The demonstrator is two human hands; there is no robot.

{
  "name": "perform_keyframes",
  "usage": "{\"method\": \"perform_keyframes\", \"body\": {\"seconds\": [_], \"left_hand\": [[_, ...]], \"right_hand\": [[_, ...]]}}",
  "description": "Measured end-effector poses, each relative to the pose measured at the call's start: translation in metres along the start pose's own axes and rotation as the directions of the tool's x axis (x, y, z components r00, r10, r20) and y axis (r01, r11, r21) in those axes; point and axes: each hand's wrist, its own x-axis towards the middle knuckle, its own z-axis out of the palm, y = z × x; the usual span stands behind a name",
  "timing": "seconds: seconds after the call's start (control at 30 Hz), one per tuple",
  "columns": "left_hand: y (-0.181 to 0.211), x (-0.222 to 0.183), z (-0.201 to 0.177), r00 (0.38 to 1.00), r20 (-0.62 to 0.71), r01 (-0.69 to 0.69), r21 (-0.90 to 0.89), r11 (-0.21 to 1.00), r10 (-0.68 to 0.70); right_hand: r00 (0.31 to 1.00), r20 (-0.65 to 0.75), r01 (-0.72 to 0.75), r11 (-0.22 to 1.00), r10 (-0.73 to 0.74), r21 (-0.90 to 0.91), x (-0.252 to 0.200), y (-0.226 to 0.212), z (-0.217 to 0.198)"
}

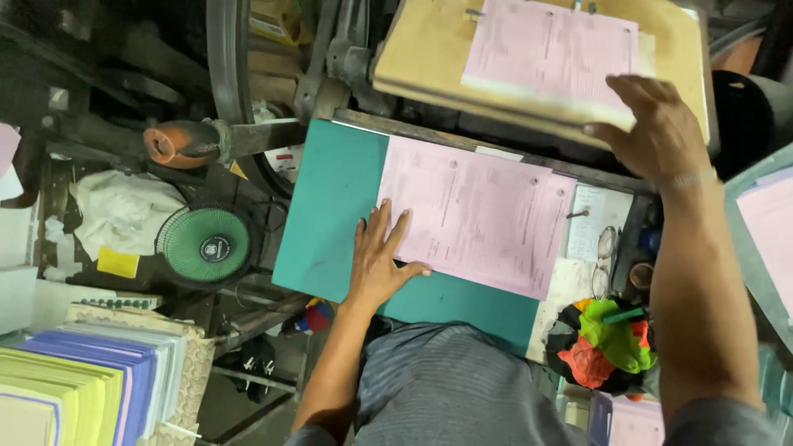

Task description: Manually sort and stack printed pink forms from a printing machine.

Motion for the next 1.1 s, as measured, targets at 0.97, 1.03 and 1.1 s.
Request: {"method": "perform_keyframes", "body": {"seconds": [0.97,1.03,1.1], "left_hand": [[0.248,0.111,0.100,0.584,-0.057,-0.763,-0.379,0.523,0.810],[0.241,0.117,0.119,0.480,-0.058,-0.873,-0.134,0.469,0.876],[0.204,0.138,0.130,0.551,-0.021,-0.825,-0.166,0.541,0.834]], "right_hand": [[0.719,-0.621,-0.468,0.878,0.312,-0.101,-0.253,-0.072,-0.043],[0.787,-0.442,-0.491,0.871,0.430,-0.028,-0.268,-0.078,-0.060],[0.809,-0.377,-0.526,0.842,0.452,-0.120,-0.291,-0.072,-0.063]]}}
